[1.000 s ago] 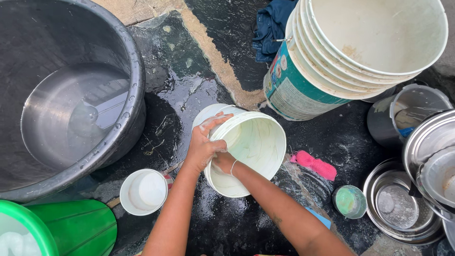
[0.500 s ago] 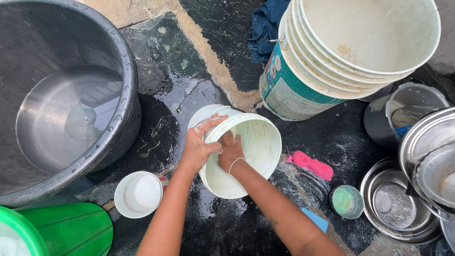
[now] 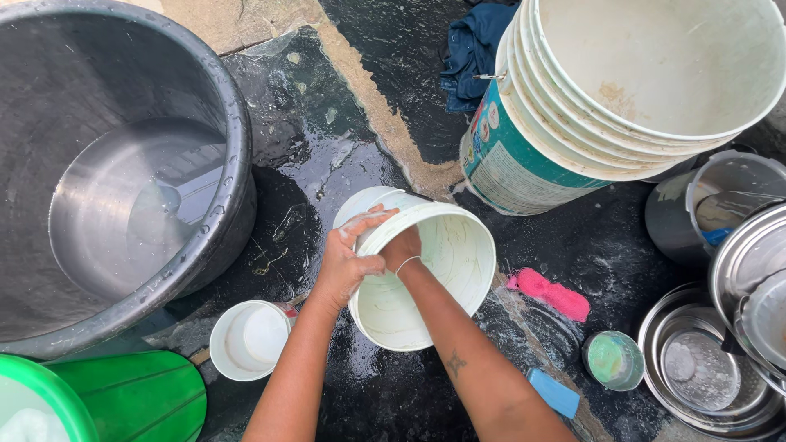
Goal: The person washes plastic containers by hand, rubbing them with soapy water, scrubbing the interiors, and rinsing them with water from a green bucket.
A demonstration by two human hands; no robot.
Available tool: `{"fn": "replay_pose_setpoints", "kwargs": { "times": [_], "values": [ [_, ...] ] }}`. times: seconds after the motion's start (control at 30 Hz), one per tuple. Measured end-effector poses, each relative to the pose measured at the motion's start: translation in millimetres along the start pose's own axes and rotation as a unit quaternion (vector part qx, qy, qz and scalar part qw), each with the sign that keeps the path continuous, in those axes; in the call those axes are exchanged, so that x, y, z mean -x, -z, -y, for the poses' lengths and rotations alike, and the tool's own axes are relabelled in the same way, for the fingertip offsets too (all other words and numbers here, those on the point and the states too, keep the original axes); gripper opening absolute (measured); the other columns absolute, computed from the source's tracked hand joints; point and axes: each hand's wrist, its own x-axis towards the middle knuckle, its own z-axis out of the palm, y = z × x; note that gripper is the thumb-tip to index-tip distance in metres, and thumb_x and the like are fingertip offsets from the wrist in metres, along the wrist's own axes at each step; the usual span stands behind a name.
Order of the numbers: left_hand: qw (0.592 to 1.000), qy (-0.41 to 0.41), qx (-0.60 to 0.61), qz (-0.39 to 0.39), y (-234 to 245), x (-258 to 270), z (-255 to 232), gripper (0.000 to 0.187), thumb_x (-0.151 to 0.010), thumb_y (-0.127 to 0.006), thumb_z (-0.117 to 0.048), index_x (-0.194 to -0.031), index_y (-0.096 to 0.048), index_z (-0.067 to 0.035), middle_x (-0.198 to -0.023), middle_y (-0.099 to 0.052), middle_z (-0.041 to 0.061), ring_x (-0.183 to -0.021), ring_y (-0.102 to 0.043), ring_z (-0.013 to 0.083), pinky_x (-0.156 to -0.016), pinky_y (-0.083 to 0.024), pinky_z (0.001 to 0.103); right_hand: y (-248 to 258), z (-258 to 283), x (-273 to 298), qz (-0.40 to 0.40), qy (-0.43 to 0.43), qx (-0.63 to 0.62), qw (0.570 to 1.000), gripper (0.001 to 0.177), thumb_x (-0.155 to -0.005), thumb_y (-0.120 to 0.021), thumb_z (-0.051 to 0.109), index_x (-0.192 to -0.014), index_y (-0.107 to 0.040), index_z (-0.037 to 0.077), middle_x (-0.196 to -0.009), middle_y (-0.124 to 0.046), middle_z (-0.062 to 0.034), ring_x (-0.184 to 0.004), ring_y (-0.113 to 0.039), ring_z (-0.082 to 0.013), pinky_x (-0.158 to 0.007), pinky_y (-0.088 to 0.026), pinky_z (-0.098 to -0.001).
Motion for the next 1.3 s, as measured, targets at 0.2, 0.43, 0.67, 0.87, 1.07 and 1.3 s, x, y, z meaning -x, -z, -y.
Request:
{"fn": "replay_pose_setpoints", "kwargs": {
  "times": [0.2, 0.43, 0.67, 0.87, 1.07, 1.3],
  "values": [
    [0.998, 0.011, -0.044, 0.045, -14.6, -4.1, -8.3, 0.060, -0.056, -0.067, -0.002, -0.116, -0.076, -0.002, -0.131, -0.073, 0.008, -0.148, -0.048, 0.0273, -0.122, -0.033, 0.039, -8.3, -3.1, 56.2, 0.028, 0.290, 0.123, 0.949, 0.063, -0.090, -0.065, 0.033, -0.146, -0.048, 0.010, -0.153, -0.046, -0.0235, -0.143, -0.036, -0.0458, -0.116, -0.024, -0.0552],
    [0.999, 0.030, -0.019, 0.033, -15.5, -1.4, -9.5, 0.062, -0.055, -0.067, -0.003, -0.116, -0.076, -0.004, -0.131, -0.072, 0.007, -0.148, -0.047, 0.0263, -0.116, -0.041, 0.039, 67.5, 8.6, 39.3, 0.102, 0.114, 0.173, 0.973, 0.050, -0.092, -0.056, 0.040, -0.137, -0.059, 0.019, -0.145, -0.061, -0.0102, -0.137, -0.057, -0.0289, -0.117, -0.042, -0.0428],
    [0.998, 0.011, -0.053, 0.041, -19.2, -0.6, -10.9, 0.061, -0.054, -0.067, -0.002, -0.114, -0.076, -0.004, -0.132, -0.073, 0.008, -0.148, -0.047, 0.0262, -0.121, -0.036, 0.037, 10.9, 2.5, 62.0, -0.037, 0.280, 0.045, 0.958, 0.047, -0.103, -0.052, 0.036, -0.141, -0.058, 0.009, -0.145, -0.055, -0.0224, -0.137, -0.046, -0.0428, -0.113, -0.033, -0.0531],
    [0.999, 0.009, -0.039, 0.029, -22.3, -3.2, -13.6, 0.060, -0.053, -0.066, -0.001, -0.112, -0.078, -0.002, -0.131, -0.073, 0.009, -0.148, -0.047, 0.0275, -0.121, -0.036, 0.039, 26.0, 21.1, 60.8, 0.003, 0.122, 0.053, 0.991, 0.049, -0.097, -0.054, 0.041, -0.138, -0.057, 0.015, -0.144, -0.057, -0.0149, -0.138, -0.049, -0.0354, -0.117, -0.035, -0.0470],
    [0.999, 0.037, 0.025, 0.013, -21.8, -1.4, -10.8, 0.061, -0.054, -0.067, -0.001, -0.114, -0.076, -0.002, -0.132, -0.071, 0.011, -0.149, -0.045, 0.0264, -0.116, -0.042, 0.041, 24.8, 19.4, 52.3, 0.021, 0.316, 0.174, 0.932, 0.053, -0.086, -0.063, 0.032, -0.133, -0.060, 0.008, -0.138, -0.057, -0.0202, -0.135, -0.047, -0.0390, -0.115, -0.030, -0.0532],
    [0.996, -0.009, -0.088, -0.002, -31.2, -3.4, -9.2, 0.065, -0.055, -0.067, -0.002, -0.120, -0.076, -0.007, -0.132, -0.073, 0.010, -0.146, -0.052, 0.0270, -0.122, -0.033, 0.037, 49.5, -20.8, 11.1, 0.048, 0.186, 0.445, 0.875, 0.062, -0.092, -0.060, 0.037, -0.149, -0.048, 0.014, -0.154, -0.047, -0.0163, -0.144, -0.041, -0.0353, -0.117, -0.028, -0.0538]
  ]
}}
